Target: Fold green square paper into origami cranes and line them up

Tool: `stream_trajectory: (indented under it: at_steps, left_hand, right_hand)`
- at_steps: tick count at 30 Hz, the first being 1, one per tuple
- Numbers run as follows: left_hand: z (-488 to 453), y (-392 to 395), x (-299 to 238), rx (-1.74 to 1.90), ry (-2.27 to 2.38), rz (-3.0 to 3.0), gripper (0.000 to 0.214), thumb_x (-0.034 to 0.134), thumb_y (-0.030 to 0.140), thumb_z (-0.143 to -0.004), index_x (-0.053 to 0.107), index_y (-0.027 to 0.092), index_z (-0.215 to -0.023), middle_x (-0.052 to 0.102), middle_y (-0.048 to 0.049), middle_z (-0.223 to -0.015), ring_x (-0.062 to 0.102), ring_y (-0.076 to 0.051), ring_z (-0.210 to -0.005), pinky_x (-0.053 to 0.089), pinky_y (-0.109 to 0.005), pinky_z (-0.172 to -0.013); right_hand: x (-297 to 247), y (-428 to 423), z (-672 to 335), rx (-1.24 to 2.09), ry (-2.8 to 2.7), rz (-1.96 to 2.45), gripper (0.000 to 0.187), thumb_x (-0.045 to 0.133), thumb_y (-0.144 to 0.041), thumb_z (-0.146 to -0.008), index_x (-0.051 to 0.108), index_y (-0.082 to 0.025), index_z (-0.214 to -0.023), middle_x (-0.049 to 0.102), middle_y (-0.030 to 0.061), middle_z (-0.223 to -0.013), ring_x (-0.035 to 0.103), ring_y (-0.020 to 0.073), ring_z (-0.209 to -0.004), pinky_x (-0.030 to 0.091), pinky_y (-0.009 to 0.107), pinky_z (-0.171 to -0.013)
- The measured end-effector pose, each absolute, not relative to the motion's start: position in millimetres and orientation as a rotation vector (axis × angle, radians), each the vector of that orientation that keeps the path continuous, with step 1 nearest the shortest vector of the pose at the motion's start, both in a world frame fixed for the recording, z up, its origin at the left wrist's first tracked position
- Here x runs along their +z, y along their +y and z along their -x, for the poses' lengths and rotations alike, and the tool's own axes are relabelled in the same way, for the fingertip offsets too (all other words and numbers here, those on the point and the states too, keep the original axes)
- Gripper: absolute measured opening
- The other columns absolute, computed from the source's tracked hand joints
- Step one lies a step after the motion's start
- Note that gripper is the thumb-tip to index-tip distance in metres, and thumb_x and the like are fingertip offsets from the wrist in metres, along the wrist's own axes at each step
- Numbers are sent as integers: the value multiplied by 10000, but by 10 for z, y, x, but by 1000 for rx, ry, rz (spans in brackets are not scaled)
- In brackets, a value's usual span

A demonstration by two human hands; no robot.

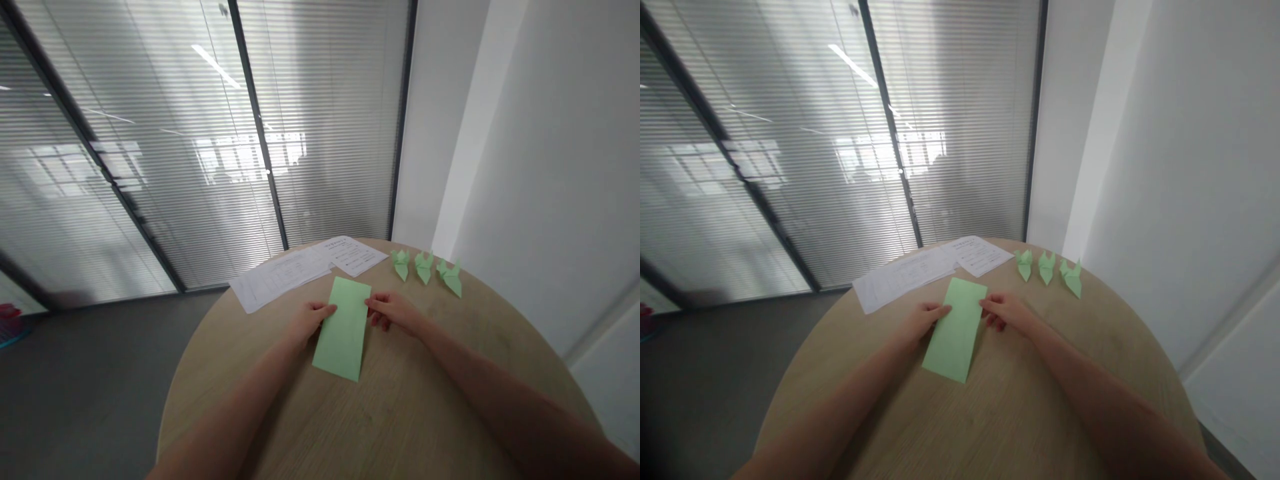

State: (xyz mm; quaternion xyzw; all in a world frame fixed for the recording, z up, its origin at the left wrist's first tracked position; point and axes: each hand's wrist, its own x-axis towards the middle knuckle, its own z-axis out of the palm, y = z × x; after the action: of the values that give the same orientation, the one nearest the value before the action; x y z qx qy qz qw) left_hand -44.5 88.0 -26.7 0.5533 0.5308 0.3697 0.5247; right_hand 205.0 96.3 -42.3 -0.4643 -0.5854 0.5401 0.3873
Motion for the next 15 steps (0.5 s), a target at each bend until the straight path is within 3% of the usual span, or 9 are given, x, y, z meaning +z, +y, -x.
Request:
stream_trajectory:
  at_steps: [5,15]
  left_hand:
    - [428,879,-294,874,1230,-1355,423,800,542,-677,738,127,-736,705,-66,-677,594,-171,-573,391,-278,-544]
    - [362,821,-285,882,1105,-1335,441,809,511,-690,777,98,-841,774,-139,-845,679,-224,-687,484,-313,-645]
  right_hand:
    - [-415,959,-2012,1345,-1466,1185,294,748,-463,-797,653,-187,-762,713,56,-723,649,152,-568,428,194,-368]
    - [-376,860,-1945,1436,-1427,1087,350,701,-507,-812,709,-184,-946,741,71,-866,641,138,-619,464,203,-448]
